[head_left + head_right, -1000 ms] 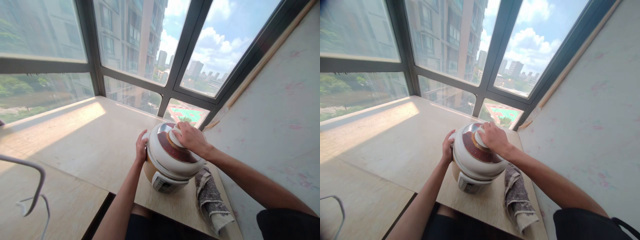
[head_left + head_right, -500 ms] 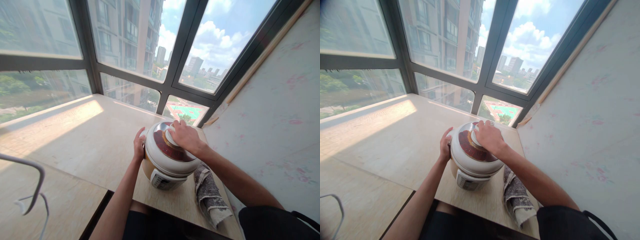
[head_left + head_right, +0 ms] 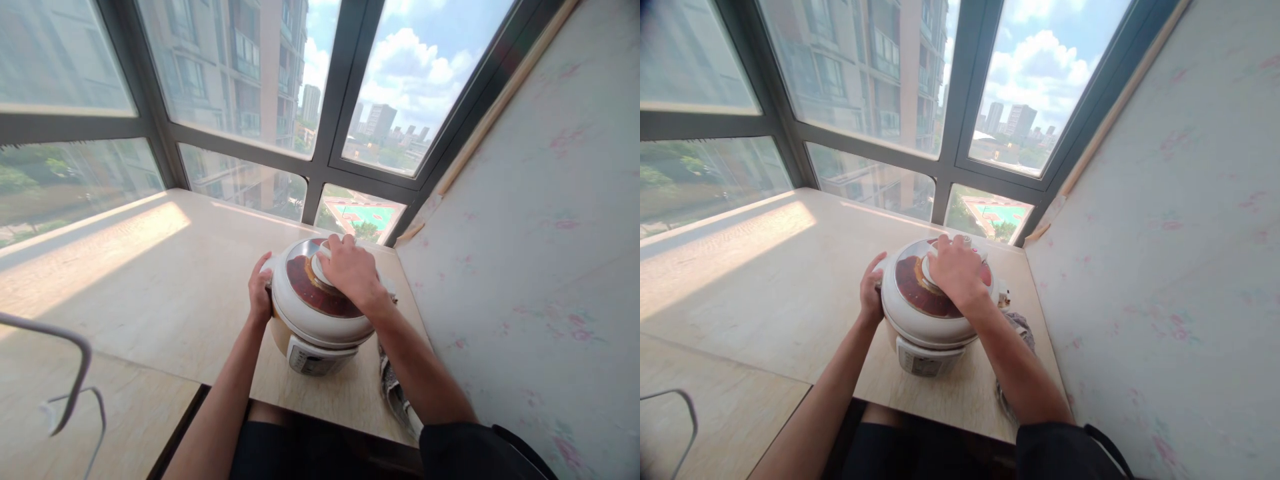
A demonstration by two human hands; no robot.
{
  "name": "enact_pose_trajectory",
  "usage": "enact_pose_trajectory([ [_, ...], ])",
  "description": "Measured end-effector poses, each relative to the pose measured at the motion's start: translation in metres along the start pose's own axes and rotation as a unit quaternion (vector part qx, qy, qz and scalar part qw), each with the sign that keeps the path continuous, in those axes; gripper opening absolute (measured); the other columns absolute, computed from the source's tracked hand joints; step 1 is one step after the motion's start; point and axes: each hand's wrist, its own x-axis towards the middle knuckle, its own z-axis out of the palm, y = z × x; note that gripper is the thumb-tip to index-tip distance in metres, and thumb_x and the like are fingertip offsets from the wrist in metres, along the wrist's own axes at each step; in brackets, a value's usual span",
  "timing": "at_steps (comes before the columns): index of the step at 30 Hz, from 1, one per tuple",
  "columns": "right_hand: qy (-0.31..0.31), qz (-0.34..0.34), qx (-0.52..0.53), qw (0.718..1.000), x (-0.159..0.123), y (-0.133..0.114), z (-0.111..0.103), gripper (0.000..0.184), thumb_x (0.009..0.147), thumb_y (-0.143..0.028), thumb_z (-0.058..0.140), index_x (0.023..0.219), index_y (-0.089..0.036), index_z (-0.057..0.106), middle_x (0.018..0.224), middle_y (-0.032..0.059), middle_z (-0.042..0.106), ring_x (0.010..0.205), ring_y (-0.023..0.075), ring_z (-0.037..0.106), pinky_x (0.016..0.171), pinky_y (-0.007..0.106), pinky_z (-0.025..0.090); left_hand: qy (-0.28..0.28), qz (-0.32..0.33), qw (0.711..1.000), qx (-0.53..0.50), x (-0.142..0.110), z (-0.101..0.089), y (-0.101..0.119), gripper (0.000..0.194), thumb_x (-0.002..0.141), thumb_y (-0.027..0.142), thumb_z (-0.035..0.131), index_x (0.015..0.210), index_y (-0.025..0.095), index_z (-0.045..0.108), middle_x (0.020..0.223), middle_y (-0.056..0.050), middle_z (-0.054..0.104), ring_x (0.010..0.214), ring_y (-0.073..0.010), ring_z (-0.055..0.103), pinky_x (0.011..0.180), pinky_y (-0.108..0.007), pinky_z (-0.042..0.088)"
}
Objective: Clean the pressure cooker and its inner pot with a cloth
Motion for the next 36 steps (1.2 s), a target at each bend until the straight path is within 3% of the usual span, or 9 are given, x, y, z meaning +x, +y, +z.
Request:
enact_pose_trajectory([
  [14, 0.042, -0.046, 0.01, 0.998, -0.002, 0.01, 0.009, 0.04, 0.104, -0.05, 0.047, 0.124, -0.018, 0.061, 0.119, 0.016, 0.065, 0.097, 0.0293, 0.069, 0.078, 0.036, 0.053, -0.004, -0.016, 1.0, 0.007, 0.001, -0.001, 0.005, 0.06, 0.073, 0.045, 0.067, 0.125, 0.016, 0.067, 0.102, -0.007, 0.072, 0.084, -0.0209, 0.066, 0.077, -0.031, 0.051],
  [28, 0.047, -0.144, 0.031, 0.988, 0.004, 0.03, 0.013, 0.04, 0.105, -0.05, 0.044, 0.122, -0.018, 0.061, 0.118, 0.0139, 0.065, 0.098, 0.0282, 0.064, 0.075, 0.034, 0.046, -0.021, -0.028, 0.999, 0.029, 0.004, -0.007, 0.014, 0.056, 0.068, 0.038, 0.065, 0.119, 0.016, 0.071, 0.094, -0.005, 0.072, 0.078, -0.0192, 0.063, 0.07, -0.029, 0.049],
  [36, 0.049, -0.268, 0.075, 0.959, 0.022, 0.052, 0.022, 0.036, 0.102, -0.048, 0.048, 0.114, -0.018, 0.064, 0.112, 0.0104, 0.067, 0.098, 0.0238, 0.062, 0.078, 0.03, 0.042, -0.017, -0.036, 0.999, 0.006, 0.004, -0.003, 0.015, 0.057, 0.063, 0.036, 0.065, 0.116, 0.015, 0.07, 0.085, -0.004, 0.071, 0.069, -0.0171, 0.06, 0.062, -0.028, 0.047],
])
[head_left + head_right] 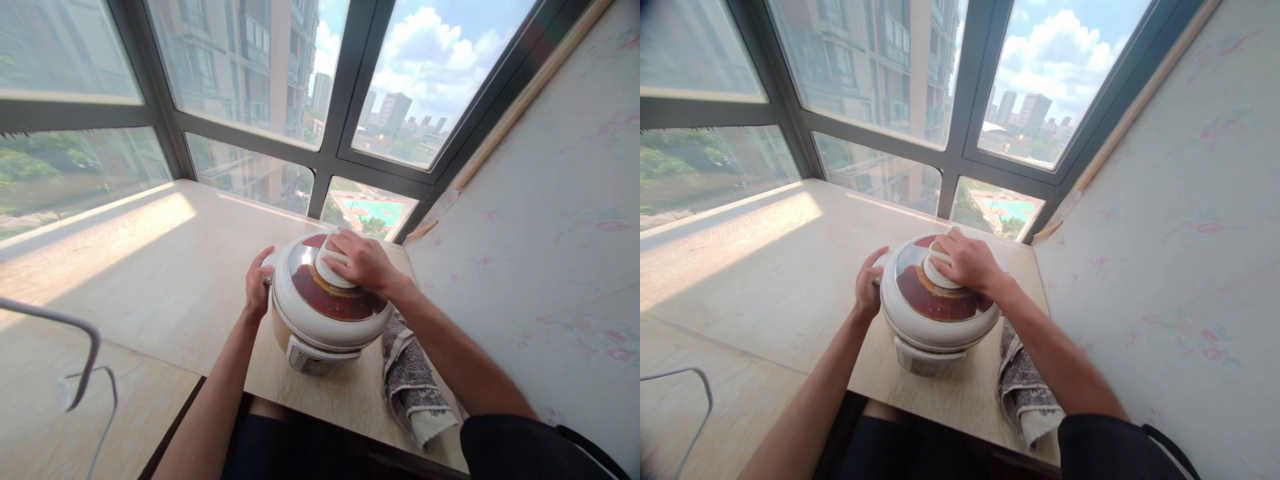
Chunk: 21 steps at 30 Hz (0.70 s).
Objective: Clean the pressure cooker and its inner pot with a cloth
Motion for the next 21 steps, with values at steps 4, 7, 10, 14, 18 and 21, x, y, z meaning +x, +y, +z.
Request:
enact_pose_trajectory([
  [4, 0.001, -0.043, 0.034, 0.998, 0.003, 0.011, 0.003, 0.037, 0.101, -0.047, 0.05, 0.118, -0.017, 0.065, 0.116, 0.0111, 0.066, 0.101, 0.0232, 0.061, 0.082, 0.029, 0.043, 0.001, 0.004, 1.0, -0.001, -0.001, 0.001, 0.001, 0.056, 0.064, 0.037, 0.065, 0.115, 0.015, 0.071, 0.082, -0.003, 0.07, 0.067, -0.0162, 0.059, 0.061, -0.027, 0.045],
  [7, 0.003, -0.051, 0.04, 0.998, 0.004, 0.012, 0.003, 0.04, 0.101, -0.049, 0.05, 0.119, -0.017, 0.065, 0.114, 0.0109, 0.066, 0.099, 0.023, 0.061, 0.082, 0.028, 0.043, -0.002, 0.006, 1.0, 0.001, -0.001, 0.001, 0.0, 0.056, 0.065, 0.037, 0.065, 0.116, 0.015, 0.07, 0.084, -0.003, 0.07, 0.07, -0.0164, 0.06, 0.062, -0.027, 0.046],
  [10, -0.006, -0.053, 0.032, 0.998, 0.004, 0.011, 0.0, 0.04, 0.101, -0.05, 0.05, 0.12, -0.017, 0.064, 0.114, 0.0104, 0.065, 0.098, 0.0229, 0.061, 0.081, 0.029, 0.043, -0.006, 0.007, 1.0, -0.001, -0.001, 0.0, -0.002, 0.055, 0.066, 0.038, 0.065, 0.116, 0.016, 0.07, 0.087, -0.004, 0.071, 0.071, -0.0169, 0.061, 0.065, -0.028, 0.048],
  [14, -0.023, -0.061, 0.015, 0.998, 0.004, 0.01, -0.004, 0.039, 0.102, -0.049, 0.05, 0.122, -0.018, 0.063, 0.116, 0.0097, 0.064, 0.095, 0.0225, 0.061, 0.079, 0.029, 0.042, -0.014, 0.005, 1.0, -0.014, 0.0, 0.0, -0.004, 0.054, 0.067, 0.038, 0.065, 0.117, 0.017, 0.07, 0.086, -0.003, 0.07, 0.072, -0.0173, 0.062, 0.065, -0.028, 0.048],
  [18, -0.033, -0.069, 0.015, 0.997, 0.005, 0.012, -0.006, 0.038, 0.103, -0.049, 0.05, 0.121, -0.019, 0.063, 0.113, 0.009, 0.063, 0.093, 0.0226, 0.06, 0.077, 0.029, 0.041, -0.009, 0.001, 1.0, -0.03, -0.001, 0.001, -0.004, 0.055, 0.067, 0.037, 0.066, 0.117, 0.017, 0.07, 0.088, -0.003, 0.071, 0.074, -0.0162, 0.062, 0.067, -0.027, 0.048],
  [21, -0.047, -0.081, 0.032, 0.995, 0.008, 0.016, -0.008, 0.038, 0.102, -0.05, 0.051, 0.122, -0.02, 0.063, 0.111, 0.0092, 0.062, 0.091, 0.023, 0.06, 0.076, 0.03, 0.04, -0.006, 0.002, 1.0, -0.025, -0.003, 0.003, -0.002, 0.054, 0.066, 0.036, 0.067, 0.116, 0.016, 0.071, 0.086, -0.002, 0.071, 0.073, -0.0152, 0.062, 0.068, -0.026, 0.047],
])
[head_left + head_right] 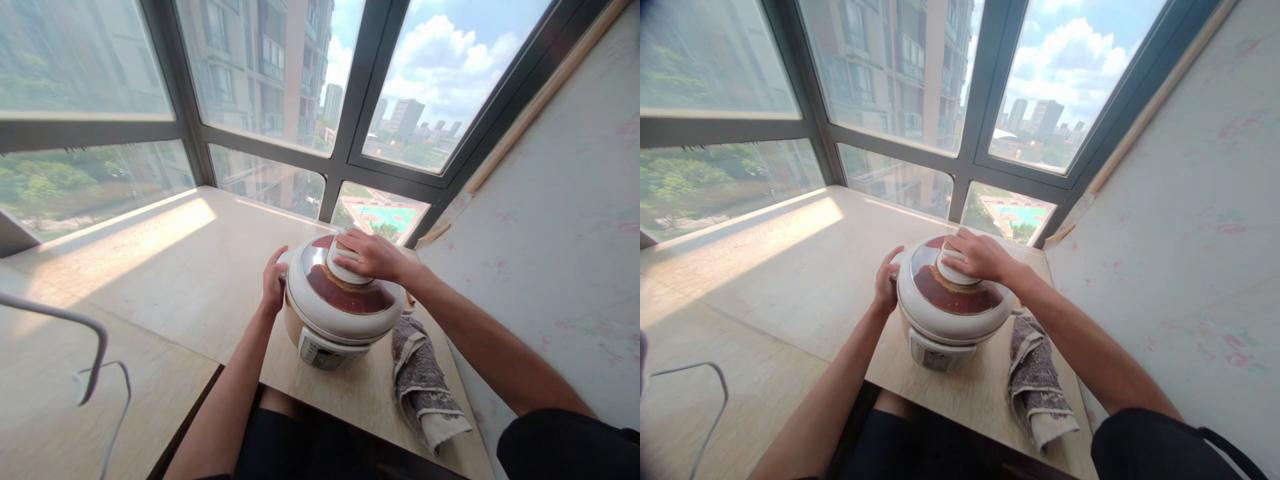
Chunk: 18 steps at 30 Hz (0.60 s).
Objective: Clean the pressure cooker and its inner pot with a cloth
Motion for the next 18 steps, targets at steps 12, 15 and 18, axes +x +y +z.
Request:
enact_pose_trajectory([
  [12, -0.028, -0.031, 0.014, 0.999, 0.005, 0.007, -0.006, 0.042, 0.102, -0.05, 0.05, 0.128, -0.02, 0.061, 0.11, 0.0102, 0.062, 0.095, 0.0246, 0.06, 0.079, 0.031, 0.041, 0.006, -0.007, 1.0, -0.009, -0.003, 0.005, 0.005, 0.055, 0.064, 0.035, 0.066, 0.115, 0.015, 0.069, 0.085, -0.002, 0.071, 0.073, -0.0152, 0.061, 0.068, -0.026, 0.047],
  [15, -0.048, -0.038, 0.003, 0.998, 0.005, 0.008, -0.01, 0.047, 0.101, -0.053, 0.049, 0.133, -0.02, 0.061, 0.113, 0.0107, 0.063, 0.092, 0.0247, 0.061, 0.076, 0.031, 0.041, 0.004, -0.006, 1.0, -0.002, -0.002, 0.004, 0.005, 0.056, 0.064, 0.035, 0.065, 0.116, 0.014, 0.068, 0.085, -0.002, 0.071, 0.072, -0.0153, 0.061, 0.067, -0.026, 0.047],
  [18, -0.065, -0.046, -0.019, 0.997, 0.006, 0.009, -0.013, 0.052, 0.102, -0.054, 0.048, 0.14, -0.021, 0.058, 0.115, 0.0114, 0.064, 0.087, 0.0243, 0.062, 0.073, 0.031, 0.04, -0.002, -0.006, 1.0, 0.004, -0.002, 0.003, 0.004, 0.057, 0.065, 0.035, 0.065, 0.117, 0.014, 0.068, 0.085, -0.002, 0.071, 0.071, -0.0148, 0.06, 0.066, -0.026, 0.046],
])
